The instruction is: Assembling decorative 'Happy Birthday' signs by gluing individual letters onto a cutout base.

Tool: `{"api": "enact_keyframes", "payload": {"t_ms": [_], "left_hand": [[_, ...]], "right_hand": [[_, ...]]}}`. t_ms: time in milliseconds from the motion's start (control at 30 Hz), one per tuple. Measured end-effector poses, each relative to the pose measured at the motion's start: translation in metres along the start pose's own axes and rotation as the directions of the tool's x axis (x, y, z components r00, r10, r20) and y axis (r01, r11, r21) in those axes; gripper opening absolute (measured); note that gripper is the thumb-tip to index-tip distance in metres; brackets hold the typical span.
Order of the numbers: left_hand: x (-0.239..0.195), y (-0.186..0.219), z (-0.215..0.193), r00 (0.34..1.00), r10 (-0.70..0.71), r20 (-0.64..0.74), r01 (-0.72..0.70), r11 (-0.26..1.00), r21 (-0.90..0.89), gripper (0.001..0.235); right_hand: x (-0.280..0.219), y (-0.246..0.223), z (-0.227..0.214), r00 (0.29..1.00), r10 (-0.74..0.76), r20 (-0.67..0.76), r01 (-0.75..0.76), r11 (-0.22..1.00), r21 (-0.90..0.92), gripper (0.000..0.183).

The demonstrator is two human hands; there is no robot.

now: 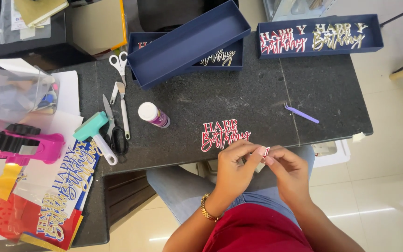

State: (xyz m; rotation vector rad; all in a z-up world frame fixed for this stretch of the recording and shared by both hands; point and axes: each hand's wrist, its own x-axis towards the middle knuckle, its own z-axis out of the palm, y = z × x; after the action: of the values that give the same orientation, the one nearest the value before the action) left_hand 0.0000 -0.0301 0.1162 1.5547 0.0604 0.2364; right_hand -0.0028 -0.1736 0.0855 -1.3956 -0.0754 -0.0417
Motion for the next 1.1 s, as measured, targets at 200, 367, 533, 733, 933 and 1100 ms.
{"api": "enact_keyframes", "payload": {"t_ms": [200, 367, 533, 733, 933, 1100], "left_hand": [[-0.002, 0.008, -0.006, 0.998, -0.038, 0.043, 0.043, 0.994, -0.105, 0.012], [-0.008, 0.004, -0.001, 0.996, -0.082, 0.022, 0.084, 0.992, -0.095, 0.005], [-0.008, 0.001, -0.001, 0.997, -0.069, 0.026, 0.071, 0.991, -0.109, 0.006], [-0.009, -0.001, 0.000, 0.998, -0.059, 0.018, 0.060, 0.994, -0.089, 0.005], [-0.007, -0.002, -0.002, 0.998, -0.057, 0.022, 0.059, 0.994, -0.087, 0.005], [-0.006, -0.001, -0.002, 0.998, -0.068, 0.012, 0.069, 0.993, -0.092, 0.004]], "right_hand": [[-0.001, -0.009, 0.003, 0.998, -0.039, -0.048, 0.039, 0.999, -0.006, 0.013], [-0.002, -0.008, 0.002, 0.995, -0.092, -0.039, 0.091, 0.996, -0.026, 0.014], [-0.002, -0.009, 0.000, 0.994, -0.094, -0.045, 0.092, 0.995, -0.047, 0.015], [-0.003, -0.009, -0.001, 0.994, -0.098, -0.041, 0.096, 0.994, -0.050, 0.014], [-0.003, -0.009, -0.002, 0.993, -0.113, -0.026, 0.111, 0.992, -0.067, 0.014], [-0.003, -0.009, -0.001, 0.994, -0.110, -0.017, 0.109, 0.992, -0.063, 0.013]]}}
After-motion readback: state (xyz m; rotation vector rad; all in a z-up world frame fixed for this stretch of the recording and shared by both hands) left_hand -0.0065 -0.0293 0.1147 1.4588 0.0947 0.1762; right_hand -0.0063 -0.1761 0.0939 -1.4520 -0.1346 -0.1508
